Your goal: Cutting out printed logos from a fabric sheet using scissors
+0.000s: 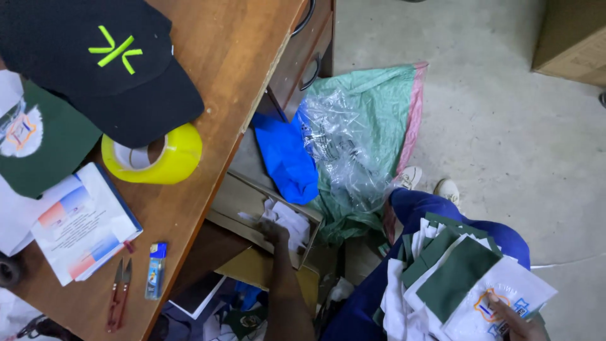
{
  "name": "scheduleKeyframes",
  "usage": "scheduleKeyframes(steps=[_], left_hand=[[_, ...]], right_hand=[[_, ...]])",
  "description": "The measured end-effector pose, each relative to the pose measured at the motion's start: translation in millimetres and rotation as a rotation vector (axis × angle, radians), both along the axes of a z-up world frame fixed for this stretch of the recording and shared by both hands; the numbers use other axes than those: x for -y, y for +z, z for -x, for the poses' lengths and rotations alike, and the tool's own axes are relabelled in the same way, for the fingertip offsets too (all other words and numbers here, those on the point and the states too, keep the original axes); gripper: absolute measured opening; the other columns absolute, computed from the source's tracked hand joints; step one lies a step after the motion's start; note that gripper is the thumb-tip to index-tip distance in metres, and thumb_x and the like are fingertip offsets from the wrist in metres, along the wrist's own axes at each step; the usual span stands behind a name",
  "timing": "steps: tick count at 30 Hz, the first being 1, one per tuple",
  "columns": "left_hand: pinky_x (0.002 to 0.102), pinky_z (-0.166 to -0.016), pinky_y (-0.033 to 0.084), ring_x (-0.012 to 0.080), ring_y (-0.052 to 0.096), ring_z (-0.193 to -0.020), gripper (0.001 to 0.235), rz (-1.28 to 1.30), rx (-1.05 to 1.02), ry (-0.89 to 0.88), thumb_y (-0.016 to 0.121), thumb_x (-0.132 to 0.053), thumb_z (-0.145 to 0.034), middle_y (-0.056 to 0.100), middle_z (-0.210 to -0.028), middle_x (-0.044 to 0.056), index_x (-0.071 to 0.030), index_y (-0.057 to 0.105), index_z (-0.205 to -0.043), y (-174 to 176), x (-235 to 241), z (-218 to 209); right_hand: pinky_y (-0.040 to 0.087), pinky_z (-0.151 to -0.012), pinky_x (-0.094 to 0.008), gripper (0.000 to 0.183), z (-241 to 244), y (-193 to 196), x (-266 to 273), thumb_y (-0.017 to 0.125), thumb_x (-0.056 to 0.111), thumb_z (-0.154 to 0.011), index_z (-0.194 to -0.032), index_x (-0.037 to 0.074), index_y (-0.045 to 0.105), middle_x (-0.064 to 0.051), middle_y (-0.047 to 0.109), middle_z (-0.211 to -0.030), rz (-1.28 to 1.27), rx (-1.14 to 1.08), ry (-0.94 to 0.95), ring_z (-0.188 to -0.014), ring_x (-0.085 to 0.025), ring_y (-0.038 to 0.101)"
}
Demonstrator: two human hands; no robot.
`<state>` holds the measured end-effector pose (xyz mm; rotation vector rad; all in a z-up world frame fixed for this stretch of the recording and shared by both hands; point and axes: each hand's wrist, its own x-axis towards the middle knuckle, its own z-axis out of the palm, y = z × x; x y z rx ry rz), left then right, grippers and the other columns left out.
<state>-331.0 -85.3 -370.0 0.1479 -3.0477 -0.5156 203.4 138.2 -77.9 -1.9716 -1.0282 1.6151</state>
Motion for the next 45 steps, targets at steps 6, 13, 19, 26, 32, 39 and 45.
scheduleKeyframes(steps=[6, 13, 19, 26, 32, 39, 45], left_hand=[[0.05, -0.092, 0.045, 0.0413, 0.058, -0.098, 0.016, -0.605, -0.121, -0.375, 0.06, 0.009, -0.09, 0.061, -0.1, 0.021, -0.002, 0.067, -0.1, 50.8, -59.9, -34.0], [0.029, -0.067, 0.05, 0.0123, 0.06, -0.065, 0.031, -1.488, 0.788, -0.694, 0.067, -0.037, -0.102, 0.068, -0.079, 0.006, -0.007, 0.069, -0.092, 254.0, -107.6, -189.0], [0.029, -0.083, 0.06, 0.0124, 0.071, -0.093, 0.035, -1.272, 1.231, -0.993, 0.071, -0.028, -0.097, 0.077, -0.107, 0.008, -0.002, 0.073, -0.12, 351.3, -92.0, -274.1], [0.033, -0.061, 0.048, 0.0058, 0.058, -0.076, 0.024, -0.892, 0.575, -1.041, 0.075, -0.029, -0.091, 0.073, -0.079, -0.005, -0.005, 0.075, -0.086, 380.8, -83.6, -279.7], [0.041, -0.058, 0.028, 0.0098, 0.034, -0.064, 0.061, -0.632, 0.586, -1.17, 0.07, -0.05, -0.1, 0.028, -0.066, -0.004, -0.014, 0.033, -0.068, 340.0, -88.8, -290.5], [0.039, -0.081, 0.054, 0.02, 0.072, -0.084, 0.034, -0.639, 0.811, -1.06, 0.062, -0.046, -0.105, 0.078, -0.088, 0.003, -0.019, 0.082, -0.097, 252.8, -95.7, -267.3], [0.047, -0.082, 0.06, 0.0401, 0.071, -0.097, 0.022, -0.753, 0.39, -1.157, 0.069, -0.017, -0.098, 0.066, -0.109, 0.015, -0.011, 0.077, -0.118, 387.5, -58.5, -272.2]], right_hand=[[0.056, -0.101, -0.046, 0.034, 52.7, 50.7, 12.6, 0.063, 0.029, -0.099, -0.128, 0.01, 0.064, -0.008, 0.071, -0.13, 0.009, -0.428, -0.141, -0.112, -0.025, 0.068], [0.049, -0.117, -0.042, 0.031, 83.0, 43.0, 31.3, 0.059, 0.03, -0.107, -0.133, 0.015, 0.064, -0.007, 0.071, -0.136, -0.075, -0.882, -0.618, -0.127, -0.019, 0.067], [0.045, -0.117, -0.044, 0.041, 110.1, 93.1, 76.5, 0.052, 0.025, -0.106, -0.137, -0.002, 0.057, -0.021, 0.065, -0.14, -0.03, -1.039, -0.443, -0.129, -0.027, 0.061], [0.025, -0.058, -0.032, 0.053, -1.5, 97.0, 103.1, 0.071, 0.045, -0.105, -0.069, 0.019, 0.042, 0.005, 0.037, -0.067, -0.178, -0.131, 0.856, -0.063, -0.008, 0.034], [0.04, -0.068, -0.033, 0.029, 13.1, 179.2, 110.8, 0.056, 0.035, -0.107, -0.09, 0.012, 0.06, -0.001, 0.059, -0.082, -0.553, -0.093, 0.639, -0.076, -0.013, 0.053], [0.055, -0.089, -0.054, 0.029, 56.6, 65.3, 75.7, 0.067, 0.041, -0.102, -0.109, 0.014, 0.058, -0.019, 0.068, -0.099, -0.611, 0.129, 0.847, -0.103, -0.046, 0.069], [0.053, -0.087, -0.056, 0.017, 58.8, 68.4, 81.5, 0.06, 0.024, -0.105, -0.108, 0.008, 0.058, -0.025, 0.066, -0.093, -0.624, 0.114, 0.739, -0.1, -0.052, 0.067]])
